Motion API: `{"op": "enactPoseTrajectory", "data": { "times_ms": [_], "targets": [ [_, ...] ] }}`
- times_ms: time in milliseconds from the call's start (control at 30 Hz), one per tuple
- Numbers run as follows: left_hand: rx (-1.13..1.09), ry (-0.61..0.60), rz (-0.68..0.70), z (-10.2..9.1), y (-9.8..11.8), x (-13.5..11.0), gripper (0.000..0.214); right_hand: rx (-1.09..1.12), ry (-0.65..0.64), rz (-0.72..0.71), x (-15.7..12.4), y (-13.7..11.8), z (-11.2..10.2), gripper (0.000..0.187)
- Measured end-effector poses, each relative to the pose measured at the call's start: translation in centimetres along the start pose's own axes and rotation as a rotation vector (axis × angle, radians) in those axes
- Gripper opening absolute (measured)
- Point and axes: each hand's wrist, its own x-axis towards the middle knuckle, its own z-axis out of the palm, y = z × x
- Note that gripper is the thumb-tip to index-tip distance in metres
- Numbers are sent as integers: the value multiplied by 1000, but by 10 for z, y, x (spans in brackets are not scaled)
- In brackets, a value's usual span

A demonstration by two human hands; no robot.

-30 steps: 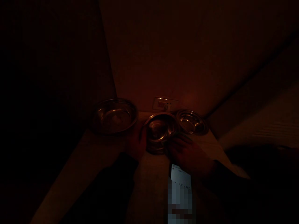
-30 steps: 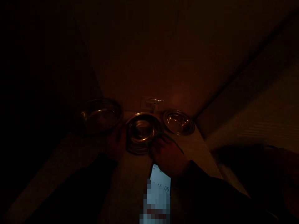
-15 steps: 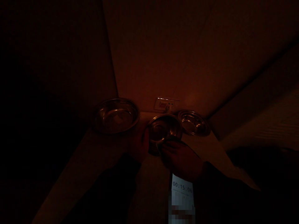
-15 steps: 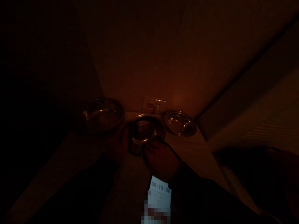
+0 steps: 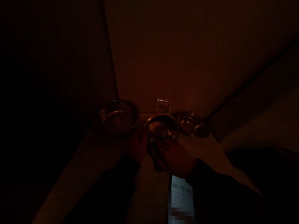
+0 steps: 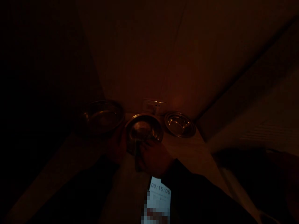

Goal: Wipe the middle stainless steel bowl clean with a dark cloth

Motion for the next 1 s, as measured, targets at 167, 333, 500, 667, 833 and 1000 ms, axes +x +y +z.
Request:
{"op": "enactPoseTrajectory", "data": {
  "times_ms": [167, 333, 500, 667, 833, 1000],
  "targets": [
    [-49, -7, -61, 3, -2, 2, 40, -55, -7, 17, -6, 9, -4, 35],
    [-69, -9, -122, 2, 1, 4, 39, 114, 47, -62, 3, 5, 1, 43],
    [-54, -24, -148, -1, 2, 6, 40, 296, 90, -91, 16, -3, 5, 43],
    [-45, -21, -200, -1, 1, 8, 38, 314, 80, -64, 22, -6, 2, 40],
    [-63, -5, -180, -1, 0, 8, 39, 272, 47, -41, 24, -7, -3, 39],
    [-66, 1, -172, -3, -2, 5, 40, 165, 10, -54, 18, -2, -7, 36]
  ]
}}
